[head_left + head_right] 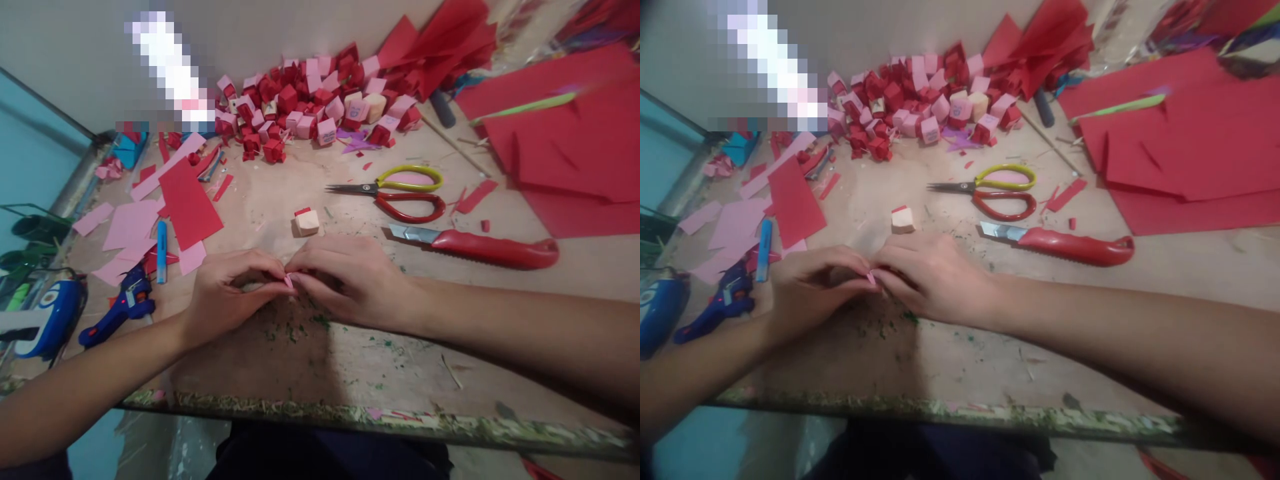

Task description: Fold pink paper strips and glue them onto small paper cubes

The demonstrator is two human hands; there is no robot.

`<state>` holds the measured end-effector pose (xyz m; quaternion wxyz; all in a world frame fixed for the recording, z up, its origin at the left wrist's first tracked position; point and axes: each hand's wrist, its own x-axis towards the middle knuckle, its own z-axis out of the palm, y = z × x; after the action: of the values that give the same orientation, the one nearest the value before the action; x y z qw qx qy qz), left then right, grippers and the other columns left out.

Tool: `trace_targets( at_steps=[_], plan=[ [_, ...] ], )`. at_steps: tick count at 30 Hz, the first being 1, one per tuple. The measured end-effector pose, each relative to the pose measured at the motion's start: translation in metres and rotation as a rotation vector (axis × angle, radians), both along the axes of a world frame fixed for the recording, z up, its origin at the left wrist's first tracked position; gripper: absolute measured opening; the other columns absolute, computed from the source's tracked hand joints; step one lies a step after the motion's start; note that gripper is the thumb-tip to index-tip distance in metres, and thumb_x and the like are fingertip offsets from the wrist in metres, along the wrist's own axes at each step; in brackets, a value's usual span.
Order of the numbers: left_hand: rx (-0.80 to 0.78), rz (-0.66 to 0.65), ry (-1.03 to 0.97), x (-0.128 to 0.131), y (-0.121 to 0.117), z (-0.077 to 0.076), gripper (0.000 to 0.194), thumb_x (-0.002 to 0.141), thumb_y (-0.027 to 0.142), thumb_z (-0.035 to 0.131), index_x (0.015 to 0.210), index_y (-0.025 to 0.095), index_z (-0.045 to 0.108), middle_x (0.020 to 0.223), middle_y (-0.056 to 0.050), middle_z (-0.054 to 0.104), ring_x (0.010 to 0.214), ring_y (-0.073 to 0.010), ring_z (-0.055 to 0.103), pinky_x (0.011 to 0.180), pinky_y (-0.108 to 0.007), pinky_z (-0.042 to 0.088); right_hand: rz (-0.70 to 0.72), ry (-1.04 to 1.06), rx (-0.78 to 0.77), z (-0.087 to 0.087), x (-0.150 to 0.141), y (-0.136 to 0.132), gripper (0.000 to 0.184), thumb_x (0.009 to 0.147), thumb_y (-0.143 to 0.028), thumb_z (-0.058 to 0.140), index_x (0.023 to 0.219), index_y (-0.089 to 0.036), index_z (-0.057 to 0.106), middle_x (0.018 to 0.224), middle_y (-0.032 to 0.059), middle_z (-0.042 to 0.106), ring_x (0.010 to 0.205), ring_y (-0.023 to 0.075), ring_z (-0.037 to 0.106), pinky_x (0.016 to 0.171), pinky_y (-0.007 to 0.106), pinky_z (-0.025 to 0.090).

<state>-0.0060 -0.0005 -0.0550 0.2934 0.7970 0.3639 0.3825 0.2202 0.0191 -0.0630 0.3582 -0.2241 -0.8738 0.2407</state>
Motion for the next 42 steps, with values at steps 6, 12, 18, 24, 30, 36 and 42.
trace_targets(
  at_steps=[6,12,18,24,30,36,42],
  plan=[
    [0.126,-0.055,-0.021,0.002,-0.001,0.003,0.013,0.085,0.010,0.082,0.091,0.019,0.076,0.087,-0.001,0.080,0.079,-0.0124,0.076,0.073,-0.022,0.063,-0.005,0.000,0.030,-0.003,0.000,0.000,0.019,0.105,-0.018,0.055,0.099,-0.011,0.071,0.087,0.0068,0.072,0.078,0.0147,0.064,0.071,0.028,0.049],
    [0.056,-0.043,-0.062,0.003,-0.001,0.002,0.015,0.082,0.009,0.084,0.089,0.019,0.077,0.088,-0.001,0.080,0.078,-0.0109,0.075,0.071,-0.020,0.063,0.005,0.001,0.108,-0.007,0.001,0.001,0.016,0.105,-0.018,0.055,0.100,-0.012,0.069,0.087,0.0065,0.071,0.079,0.0142,0.062,0.071,0.027,0.048],
    [-0.087,-0.022,-0.049,0.000,-0.001,-0.001,0.013,0.084,0.017,0.085,0.092,0.021,0.075,0.088,0.000,0.078,0.079,-0.0125,0.074,0.074,-0.023,0.063,-0.008,-0.027,0.103,-0.008,0.001,0.000,0.018,0.106,-0.022,0.055,0.099,-0.015,0.069,0.090,0.0064,0.072,0.081,0.0153,0.063,0.074,0.029,0.048],
    [-0.128,0.024,0.008,0.001,0.000,-0.001,0.011,0.083,0.023,0.086,0.092,0.023,0.078,0.089,-0.001,0.081,0.078,-0.0148,0.075,0.071,-0.025,0.064,-0.056,-0.067,0.040,-0.004,0.000,-0.001,0.024,0.107,-0.028,0.055,0.096,-0.013,0.070,0.089,0.0075,0.073,0.081,0.0172,0.064,0.074,0.031,0.048],
    [-0.187,0.087,-0.097,0.004,0.000,0.003,0.009,0.080,0.018,0.088,0.081,0.021,0.079,0.080,0.000,0.081,0.071,-0.0136,0.076,0.065,-0.022,0.064,-0.002,-0.045,-0.063,-0.001,0.000,-0.001,0.022,0.107,-0.022,0.051,0.099,-0.014,0.070,0.092,0.0083,0.073,0.084,0.0164,0.064,0.075,0.029,0.048],
    [-0.228,0.092,-0.135,0.003,-0.001,0.001,0.010,0.081,0.027,0.087,0.077,0.023,0.079,0.077,0.000,0.081,0.069,-0.0157,0.076,0.063,-0.027,0.065,0.057,0.012,-0.130,-0.003,0.000,0.001,0.019,0.106,-0.020,0.054,0.099,-0.014,0.071,0.090,0.0070,0.074,0.082,0.0159,0.065,0.074,0.029,0.048],
    [-0.210,0.110,-0.130,0.002,-0.002,0.000,0.010,0.083,0.030,0.087,0.078,0.025,0.080,0.076,0.001,0.081,0.068,-0.0155,0.076,0.063,-0.028,0.065,0.062,0.006,-0.186,0.003,0.001,0.002,0.018,0.104,-0.019,0.056,0.099,-0.014,0.072,0.087,0.0046,0.074,0.078,0.0136,0.065,0.073,0.026,0.047]
  ],
)
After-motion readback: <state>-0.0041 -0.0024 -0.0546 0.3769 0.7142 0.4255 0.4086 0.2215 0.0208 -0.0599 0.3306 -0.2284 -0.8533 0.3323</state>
